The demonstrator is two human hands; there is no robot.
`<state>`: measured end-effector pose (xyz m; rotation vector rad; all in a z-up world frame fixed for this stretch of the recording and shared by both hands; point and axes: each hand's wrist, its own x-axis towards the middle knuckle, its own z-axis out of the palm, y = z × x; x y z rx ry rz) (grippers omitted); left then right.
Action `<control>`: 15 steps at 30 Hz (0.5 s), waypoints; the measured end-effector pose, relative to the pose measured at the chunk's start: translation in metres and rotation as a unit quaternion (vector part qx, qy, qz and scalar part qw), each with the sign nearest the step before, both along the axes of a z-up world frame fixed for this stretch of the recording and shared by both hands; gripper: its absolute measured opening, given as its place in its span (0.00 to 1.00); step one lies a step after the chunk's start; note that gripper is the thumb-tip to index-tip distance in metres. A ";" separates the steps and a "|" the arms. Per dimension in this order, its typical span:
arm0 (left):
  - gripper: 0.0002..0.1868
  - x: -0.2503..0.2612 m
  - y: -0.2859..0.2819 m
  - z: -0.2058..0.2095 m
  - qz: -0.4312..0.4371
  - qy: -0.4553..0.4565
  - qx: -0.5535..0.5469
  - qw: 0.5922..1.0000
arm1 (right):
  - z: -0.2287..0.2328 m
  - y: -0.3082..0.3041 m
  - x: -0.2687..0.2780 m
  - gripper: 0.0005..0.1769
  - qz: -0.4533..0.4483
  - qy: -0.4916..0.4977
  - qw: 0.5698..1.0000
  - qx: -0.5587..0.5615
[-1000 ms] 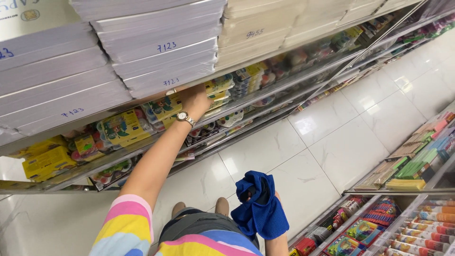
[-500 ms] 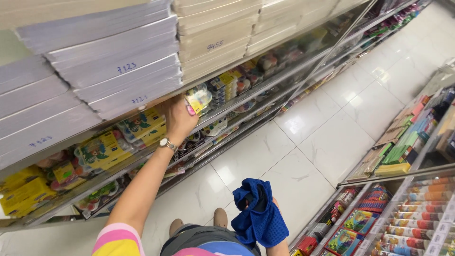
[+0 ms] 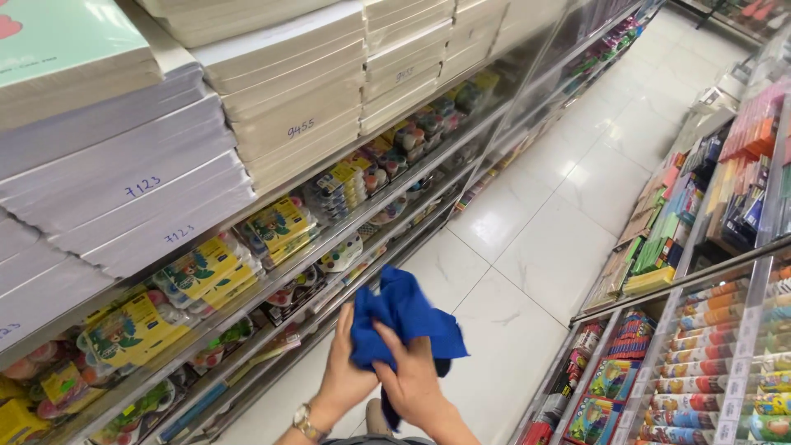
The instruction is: The recorder is wiping down stationery items, marker sets, and toy kits with a blue cloth while organizing them on retail shelves.
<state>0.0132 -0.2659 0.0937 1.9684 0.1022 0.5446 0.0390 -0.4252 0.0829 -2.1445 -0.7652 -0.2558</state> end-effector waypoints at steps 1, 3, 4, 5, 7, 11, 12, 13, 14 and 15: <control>0.36 -0.006 -0.007 0.000 -0.018 0.016 -0.057 0.998 | -0.004 0.002 0.001 0.29 0.031 -0.051 0.998 0.012; 0.38 -0.012 -0.016 -0.004 -0.038 0.030 -0.115 0.992 | -0.012 -0.001 0.010 0.28 0.060 -0.105 0.992 0.020; 0.35 -0.011 -0.018 -0.009 -0.024 0.030 -0.070 0.997 | -0.017 -0.007 0.018 0.28 0.054 -0.023 0.997 0.040; 0.32 -0.014 -0.020 -0.013 -0.009 0.033 -0.025 0.999 | -0.022 -0.012 0.024 0.28 0.050 0.063 0.995 0.060; 0.34 -0.017 -0.027 -0.017 -0.014 0.054 -0.024 0.998 | -0.030 -0.018 0.034 0.28 0.004 0.171 0.983 0.063; 0.35 -0.010 -0.035 -0.034 -0.013 0.059 0.000 0.998 | -0.013 -0.024 0.021 0.28 0.069 0.114 0.991 0.010; 0.35 -0.006 -0.038 -0.026 -0.012 0.056 0.000 0.998 | 0.004 -0.019 0.019 0.28 0.071 0.112 0.991 0.010; 0.40 -0.008 -0.041 -0.020 -0.003 0.106 -0.049 0.993 | 0.020 -0.014 0.012 0.29 0.095 0.048 0.994 0.012; 0.45 -0.009 -0.044 -0.014 0.007 0.155 -0.098 0.983 | 0.036 -0.009 0.006 0.30 0.119 -0.017 0.993 0.015; 0.45 -0.008 -0.043 -0.008 0.009 0.154 -0.096 0.983 | 0.029 -0.012 0.015 0.30 0.121 -0.017 0.992 0.016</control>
